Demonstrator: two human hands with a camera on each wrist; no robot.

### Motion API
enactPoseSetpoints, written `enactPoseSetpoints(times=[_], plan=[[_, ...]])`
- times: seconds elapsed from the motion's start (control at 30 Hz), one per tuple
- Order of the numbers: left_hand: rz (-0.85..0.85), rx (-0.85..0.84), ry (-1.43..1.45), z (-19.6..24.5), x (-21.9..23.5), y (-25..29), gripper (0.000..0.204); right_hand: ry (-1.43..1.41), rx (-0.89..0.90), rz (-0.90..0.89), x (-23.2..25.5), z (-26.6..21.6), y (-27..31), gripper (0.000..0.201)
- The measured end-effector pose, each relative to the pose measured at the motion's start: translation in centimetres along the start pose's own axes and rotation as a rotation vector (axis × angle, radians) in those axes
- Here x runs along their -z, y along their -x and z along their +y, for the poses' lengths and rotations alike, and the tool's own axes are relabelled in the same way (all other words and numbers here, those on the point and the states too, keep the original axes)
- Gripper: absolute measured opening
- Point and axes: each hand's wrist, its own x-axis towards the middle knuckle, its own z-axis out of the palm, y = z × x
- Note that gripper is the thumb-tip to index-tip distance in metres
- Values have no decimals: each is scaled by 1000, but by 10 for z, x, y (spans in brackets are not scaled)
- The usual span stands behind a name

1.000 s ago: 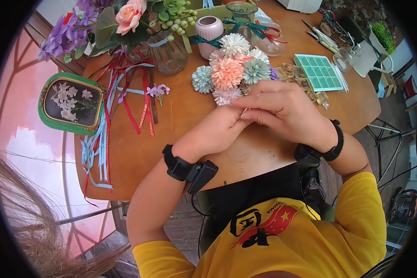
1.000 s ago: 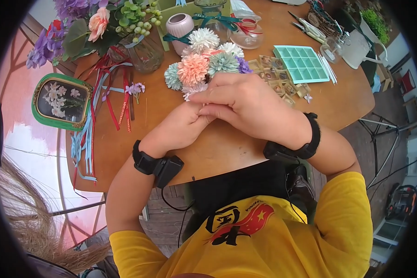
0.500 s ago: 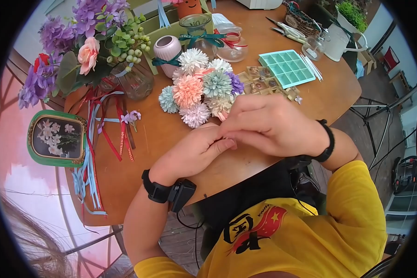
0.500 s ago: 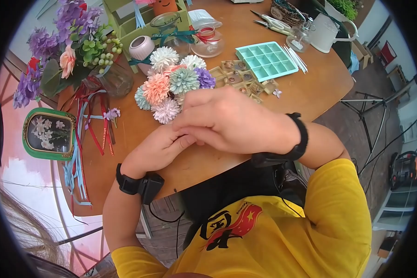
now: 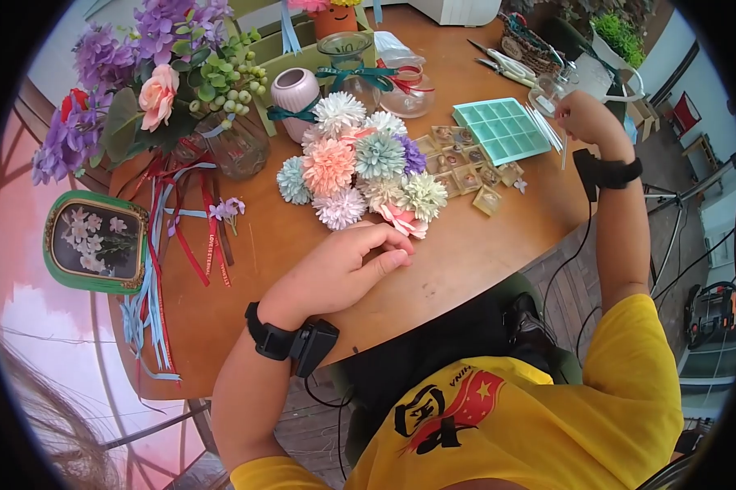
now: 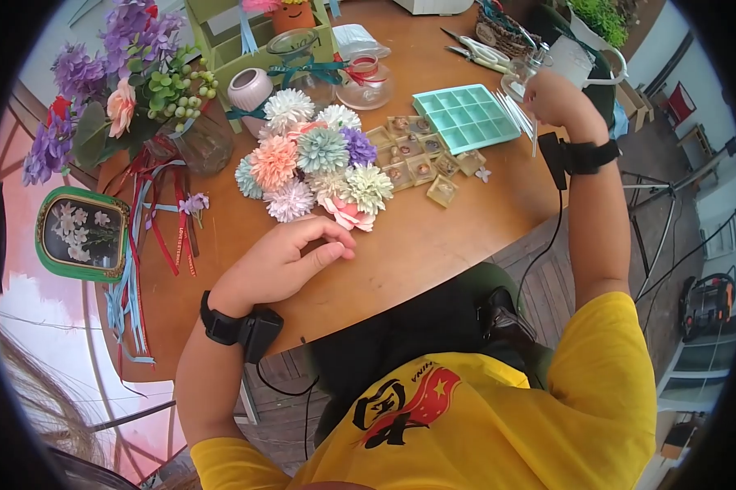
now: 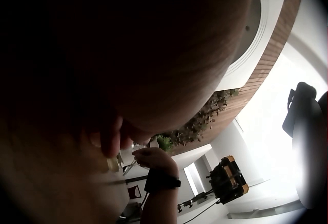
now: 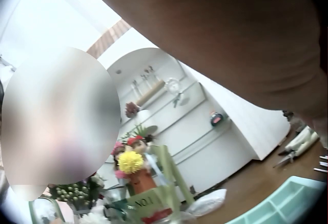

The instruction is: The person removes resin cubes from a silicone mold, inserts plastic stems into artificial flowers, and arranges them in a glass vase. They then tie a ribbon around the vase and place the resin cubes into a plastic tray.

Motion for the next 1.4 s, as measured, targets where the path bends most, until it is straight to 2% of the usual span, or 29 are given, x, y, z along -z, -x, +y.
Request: enactPoseSetpoints(times=[0.1, 0.13, 0.23, 0.33, 0.43, 0.47, 0.7, 0.8, 0.9, 1.0, 1.1, 1.13, 1.2, 1.27, 1.37, 1.4], plan=[[16, -5, 18, 1, 0, 0, 18, 55, -16, -42, -17, 21, -30, 14], [16, -14, 17, 0, 0, 0, 18, 10, -49, 8, -24, 29, -38, 15], [15, -39, 10, -3, 0, 0, 18, 19, -71, 58, -32, 36, -50, 18], [15, -44, 3, -3, 0, 0, 19, 15, -150, 69, -32, 27, -52, 29], [17, -48, -1, -5, -1, 1, 19, 111, 19, 207, -40, 47, -68, 31], [17, -54, -15, -5, -1, 1, 20, 41, -3, 236, -35, 36, -61, 31], [6, -50, 7, -5, 1, 1, 21, -295, 331, 343, 13, -97, 17, 27], [10, -54, 48, -7, 0, 1, 21, -290, 591, 354, 18, -144, 30, 26], [0, -48, 52, -8, 1, 1, 21, -324, 675, 328, 7, -189, 33, 23], [4, -55, 55, -9, 0, 1, 21, -363, 661, 331, -12, -220, 18, 21], [10, -111, -8, -11, 1, 1, 21, -129, 1004, 802, -26, -242, 4, 24], [18, -111, -7, -11, 1, 2, 21, -97, 1075, 839, -25, -250, 3, 23], [26, -111, -3, -10, 0, 2, 21, 132, 1075, 956, -13, -258, 15, 11], [19, -139, -12, -13, 1, 2, 20, 11, 971, 891, -29, -249, -10, 19], [28, -145, 5, -13, 1, 3, 20, -111, 748, 876, -40, -238, -19, 21], [25, -139, 12, -13, 0, 3, 20, -120, 692, 728, -36, -239, -15, 24]])
